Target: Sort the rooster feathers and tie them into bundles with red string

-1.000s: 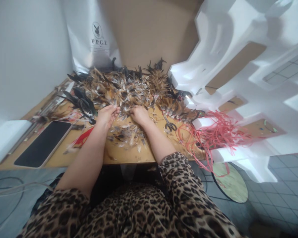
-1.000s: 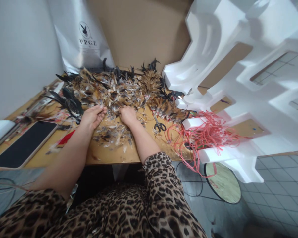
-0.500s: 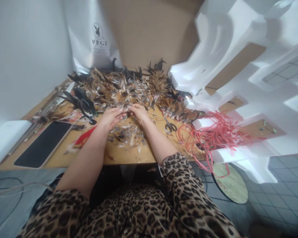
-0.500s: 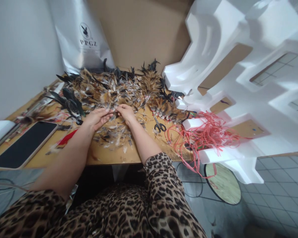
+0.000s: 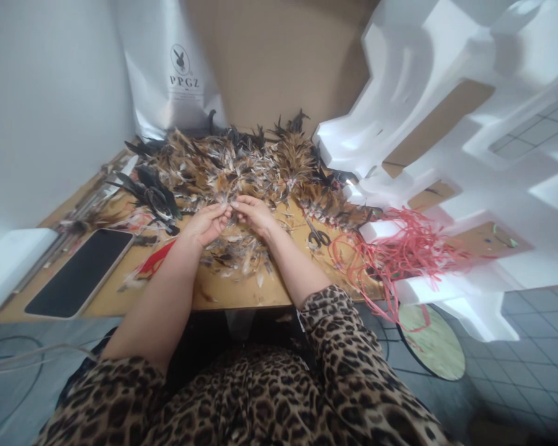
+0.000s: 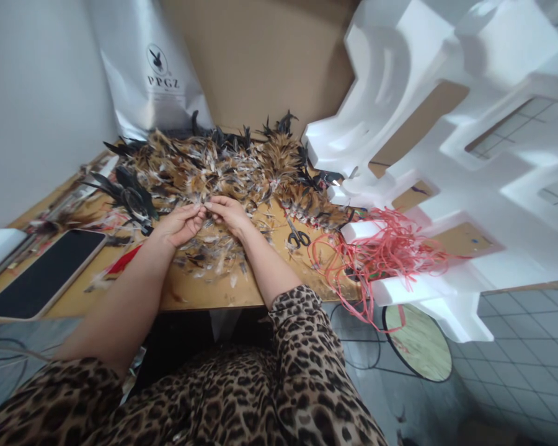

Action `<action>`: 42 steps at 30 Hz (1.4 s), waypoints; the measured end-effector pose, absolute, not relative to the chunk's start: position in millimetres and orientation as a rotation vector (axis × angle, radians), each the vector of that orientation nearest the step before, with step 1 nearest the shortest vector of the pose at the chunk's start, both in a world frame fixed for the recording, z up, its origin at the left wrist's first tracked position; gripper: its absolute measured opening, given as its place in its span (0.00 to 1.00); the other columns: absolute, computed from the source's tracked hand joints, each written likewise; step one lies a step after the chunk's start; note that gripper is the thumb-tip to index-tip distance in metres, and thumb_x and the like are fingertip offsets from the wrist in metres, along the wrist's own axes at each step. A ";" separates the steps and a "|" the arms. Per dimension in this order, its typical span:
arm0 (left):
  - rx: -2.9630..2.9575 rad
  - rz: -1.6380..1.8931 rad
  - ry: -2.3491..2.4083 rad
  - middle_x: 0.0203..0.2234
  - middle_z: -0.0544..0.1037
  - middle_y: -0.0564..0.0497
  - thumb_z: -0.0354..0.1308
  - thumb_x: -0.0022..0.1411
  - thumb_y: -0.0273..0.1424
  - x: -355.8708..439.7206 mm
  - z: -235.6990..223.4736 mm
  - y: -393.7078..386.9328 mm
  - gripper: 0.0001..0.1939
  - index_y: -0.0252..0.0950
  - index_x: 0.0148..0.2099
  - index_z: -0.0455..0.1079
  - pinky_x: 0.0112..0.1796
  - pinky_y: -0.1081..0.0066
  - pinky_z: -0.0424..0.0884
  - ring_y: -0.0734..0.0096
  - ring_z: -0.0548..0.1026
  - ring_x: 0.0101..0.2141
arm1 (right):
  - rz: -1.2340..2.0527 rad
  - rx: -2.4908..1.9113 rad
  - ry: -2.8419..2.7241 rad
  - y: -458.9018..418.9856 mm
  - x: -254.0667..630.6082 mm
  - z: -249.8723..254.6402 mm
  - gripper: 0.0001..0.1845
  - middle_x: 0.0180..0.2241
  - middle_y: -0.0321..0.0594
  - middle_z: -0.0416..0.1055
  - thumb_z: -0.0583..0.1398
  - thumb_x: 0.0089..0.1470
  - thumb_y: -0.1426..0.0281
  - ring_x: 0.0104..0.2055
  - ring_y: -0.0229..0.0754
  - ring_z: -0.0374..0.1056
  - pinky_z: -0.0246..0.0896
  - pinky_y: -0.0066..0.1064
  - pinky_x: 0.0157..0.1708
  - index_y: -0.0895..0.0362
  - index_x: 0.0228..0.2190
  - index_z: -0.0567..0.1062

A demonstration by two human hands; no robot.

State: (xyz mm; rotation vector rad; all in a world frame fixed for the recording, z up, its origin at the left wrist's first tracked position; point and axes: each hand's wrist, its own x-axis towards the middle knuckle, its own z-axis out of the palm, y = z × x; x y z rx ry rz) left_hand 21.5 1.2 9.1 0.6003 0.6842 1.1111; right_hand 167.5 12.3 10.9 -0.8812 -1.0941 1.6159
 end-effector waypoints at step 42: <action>0.764 1.287 0.954 0.21 0.77 0.46 0.61 0.49 0.22 23.4 8.1 1.4 0.02 0.27 0.28 0.71 0.22 0.83 0.67 0.80 0.73 0.20 | 0.842 -1.118 -1.660 21.1 180.7 4.2 0.09 0.29 0.37 0.70 0.60 0.46 0.67 0.31 0.35 0.64 0.58 0.29 0.37 0.60 0.30 0.75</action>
